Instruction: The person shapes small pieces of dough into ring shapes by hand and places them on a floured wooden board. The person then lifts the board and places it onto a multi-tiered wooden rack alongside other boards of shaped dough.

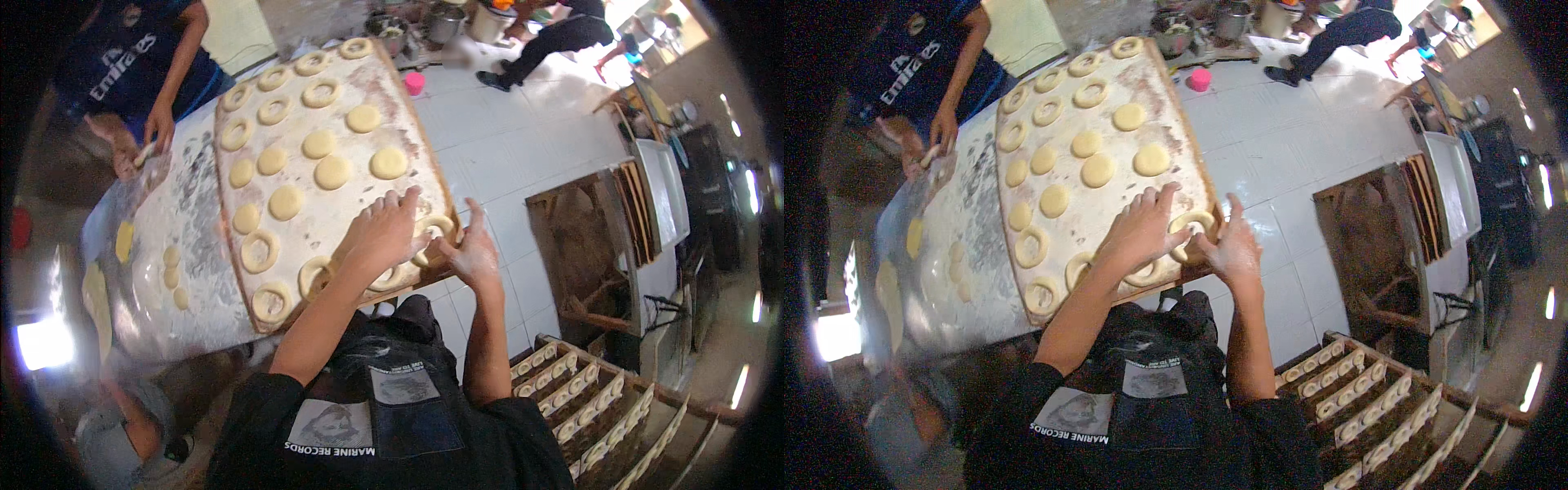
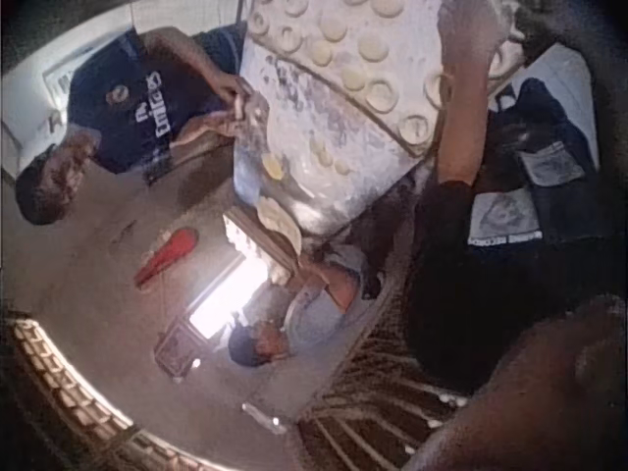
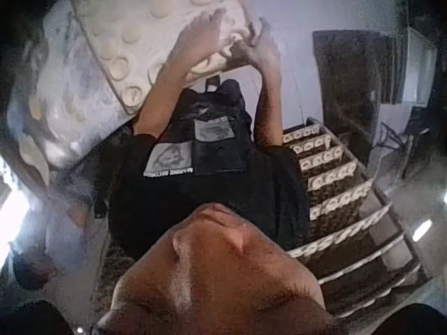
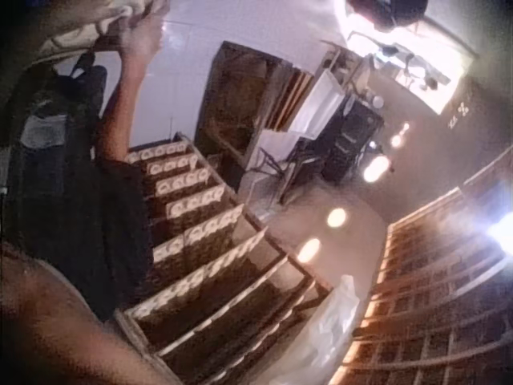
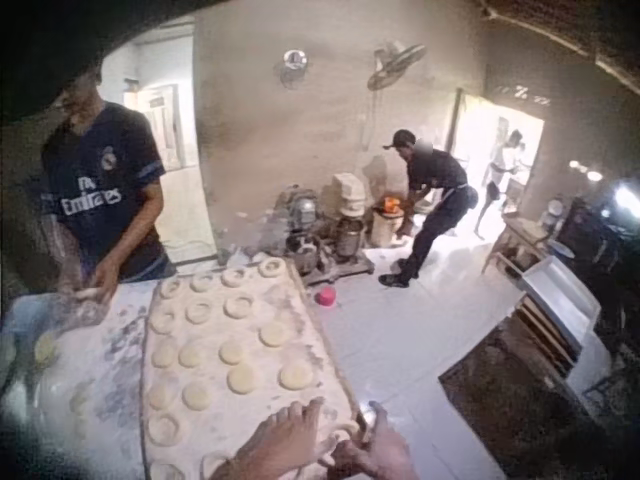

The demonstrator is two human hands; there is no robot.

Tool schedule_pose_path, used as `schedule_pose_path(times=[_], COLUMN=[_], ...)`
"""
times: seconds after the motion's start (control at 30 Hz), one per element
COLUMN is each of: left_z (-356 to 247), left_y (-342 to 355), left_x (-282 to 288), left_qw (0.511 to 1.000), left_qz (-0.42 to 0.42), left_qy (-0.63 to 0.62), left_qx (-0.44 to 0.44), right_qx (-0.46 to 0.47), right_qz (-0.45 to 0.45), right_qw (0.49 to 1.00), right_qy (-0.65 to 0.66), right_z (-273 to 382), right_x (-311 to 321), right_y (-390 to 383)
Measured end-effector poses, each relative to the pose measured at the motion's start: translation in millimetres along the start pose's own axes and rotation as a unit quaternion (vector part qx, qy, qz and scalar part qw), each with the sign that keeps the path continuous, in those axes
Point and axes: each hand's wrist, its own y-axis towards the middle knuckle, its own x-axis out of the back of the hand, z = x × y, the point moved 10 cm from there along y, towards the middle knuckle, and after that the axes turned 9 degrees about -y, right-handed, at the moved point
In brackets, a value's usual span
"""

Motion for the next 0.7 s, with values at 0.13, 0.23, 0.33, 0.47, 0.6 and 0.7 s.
schedule_pose_path(times=[0.13,0.23,0.33,0.47,0.6,0.7], left_z=[58.9,135.5,152.8,147.2,159.1,158.9], left_y=[-37.7,-91.7,-133.1,-151.0,-155.0,-154.9], left_x=[54.9,87.6,80.5,50.7,45.3,43.9], left_qw=[0.987,0.961,0.972,0.964,0.956,0.957], left_qz=[-0.106,-0.158,-0.168,-0.173,-0.146,-0.139], left_qy=[-0.117,-0.185,-0.042,0.027,-0.014,-0.029], left_qx=[0.033,0.130,0.161,0.202,0.256,0.252], right_qx=[0.081,0.227,0.492,0.604,0.614,0.621], right_qz=[-0.159,-0.189,-0.081,0.001,-0.002,0.011], right_qw=[0.984,0.955,0.867,0.787,0.764,0.756], right_qy=[0.010,-0.008,0.000,-0.123,-0.200,-0.205], right_z=[34.8,90.5,160.1,193.8,192.6,195.6], right_x=[30.3,26.8,-20.7,-76.4,-96.0,-97.7], right_y=[-25.1,-52.2,-91.2,-124.9,-123.4,-124.7])
